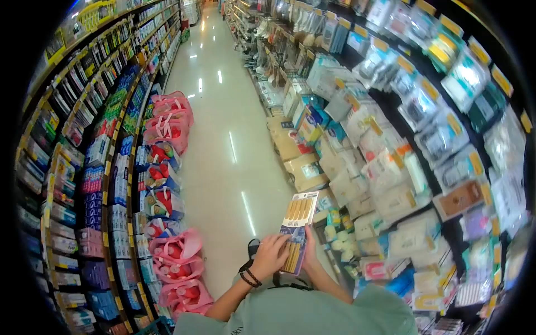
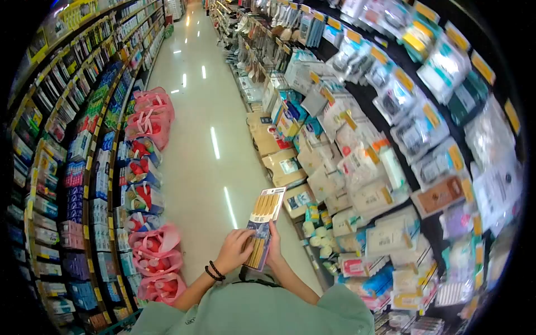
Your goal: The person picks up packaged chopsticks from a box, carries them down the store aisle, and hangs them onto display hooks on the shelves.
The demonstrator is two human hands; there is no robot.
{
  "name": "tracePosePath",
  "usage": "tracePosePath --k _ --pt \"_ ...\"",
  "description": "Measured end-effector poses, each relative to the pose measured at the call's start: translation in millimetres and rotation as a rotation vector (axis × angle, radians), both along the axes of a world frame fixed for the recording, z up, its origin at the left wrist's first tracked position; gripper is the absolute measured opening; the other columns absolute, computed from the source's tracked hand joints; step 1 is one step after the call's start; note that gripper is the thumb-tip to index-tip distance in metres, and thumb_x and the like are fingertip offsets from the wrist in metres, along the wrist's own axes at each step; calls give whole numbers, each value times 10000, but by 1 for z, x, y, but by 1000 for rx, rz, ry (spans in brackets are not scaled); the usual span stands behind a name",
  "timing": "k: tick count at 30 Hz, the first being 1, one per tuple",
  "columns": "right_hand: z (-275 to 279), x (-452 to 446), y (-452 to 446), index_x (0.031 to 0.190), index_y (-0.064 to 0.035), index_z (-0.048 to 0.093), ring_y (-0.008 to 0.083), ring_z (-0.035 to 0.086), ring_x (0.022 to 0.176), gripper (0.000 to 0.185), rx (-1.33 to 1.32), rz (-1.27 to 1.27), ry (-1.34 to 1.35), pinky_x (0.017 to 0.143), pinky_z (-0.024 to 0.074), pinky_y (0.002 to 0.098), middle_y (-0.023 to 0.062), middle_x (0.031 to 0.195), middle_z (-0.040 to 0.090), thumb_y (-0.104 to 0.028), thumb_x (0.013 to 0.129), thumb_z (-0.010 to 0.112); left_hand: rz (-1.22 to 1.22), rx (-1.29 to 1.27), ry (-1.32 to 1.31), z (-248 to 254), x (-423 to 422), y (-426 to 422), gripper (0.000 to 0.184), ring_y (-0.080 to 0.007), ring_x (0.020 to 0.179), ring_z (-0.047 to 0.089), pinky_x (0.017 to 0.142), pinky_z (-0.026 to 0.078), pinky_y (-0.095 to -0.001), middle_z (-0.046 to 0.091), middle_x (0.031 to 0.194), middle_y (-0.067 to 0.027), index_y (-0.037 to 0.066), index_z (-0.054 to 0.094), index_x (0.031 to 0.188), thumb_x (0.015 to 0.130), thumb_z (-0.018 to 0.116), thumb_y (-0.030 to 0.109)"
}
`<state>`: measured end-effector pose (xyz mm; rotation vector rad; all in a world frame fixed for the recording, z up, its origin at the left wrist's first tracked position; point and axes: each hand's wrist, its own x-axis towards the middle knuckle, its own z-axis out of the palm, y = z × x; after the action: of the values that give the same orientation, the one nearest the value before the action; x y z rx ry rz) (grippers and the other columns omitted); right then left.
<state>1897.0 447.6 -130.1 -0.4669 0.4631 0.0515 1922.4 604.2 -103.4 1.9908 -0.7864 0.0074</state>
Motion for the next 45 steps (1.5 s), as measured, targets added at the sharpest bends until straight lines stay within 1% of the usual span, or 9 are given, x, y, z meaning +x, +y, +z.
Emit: tracePosePath --k 9,11,16,25,29,33,37,40,45 --pt "13 178 5 1266 -64 567 241 646 1019 471 -151 -159 59 948 506 402 107 1162 660 -432 1045 372 21 -100 116 6 185 -28 352 -370 1081 563 969 459 -437 600 1145 -178 3 601 1185 849 631 102" --pt "14 214 0 1272 -63 563 246 641 1039 473 -60 -86 -13 962 499 405 107 1178 655 -430 1045 369 100 -40 -51 14 220 -31 294 -347 1069 566 949 469 -417 614 1138 -159 22 638 1129 843 649 86" --pt "-27 316 -28 1284 -56 553 261 629 1087 481 48 -98 -1 991 481 411 116 1207 644 -429 1040 372 25 -48 163 -22 322 -48 261 -330 1114 536 959 462 -413 584 1193 -155 31 654 1110 854 643 85" --pt "-41 588 -73 1241 -71 583 252 643 993 498 178 -31 42 918 509 400 106 1141 658 -478 1005 420 68 164 201 -14 572 -99 282 -351 1074 558 920 476 -430 603 1133 -190 22 614 1163 888 592 79" --pt "-34 695 -92 1227 -78 585 234 644 984 475 214 7 4 902 512 390 94 1128 657 -467 1007 425 109 181 -49 2 679 -122 322 -370 1102 553 960 457 -450 606 1142 -198 10 585 1210 890 556 32" --pt "-25 778 -111 1227 -72 577 228 645 986 473 140 17 16 901 516 386 85 1129 653 -465 1007 433 184 93 165 -11 755 -135 334 -381 1104 560 958 463 -443 602 1183 -190 26 608 1199 877 526 -12" --pt "-20 846 -120 1242 -76 571 234 644 989 475 199 93 -6 911 517 394 87 1125 652 -467 1006 439 131 156 25 -4 834 -138 373 -376 1065 574 945 471 -439 617 1150 -190 47 623 1198 857 504 -46" --pt "-29 903 -128 1260 -75 562 253 643 1004 484 157 65 46 924 512 404 107 1145 649 -468 1006 438 97 56 234 -23 901 -146 366 -353 1069 558 947 470 -434 609 1163 -143 69 640 1190 858 516 -22" --pt "-60 1026 -149 1227 -78 600 268 648 1009 488 90 71 73 926 513 419 112 1142 664 -470 1005 412 71 108 101 -52 1028 -161 336 -359 1047 584 930 478 -433 626 1116 -149 74 631 1211 889 538 53"
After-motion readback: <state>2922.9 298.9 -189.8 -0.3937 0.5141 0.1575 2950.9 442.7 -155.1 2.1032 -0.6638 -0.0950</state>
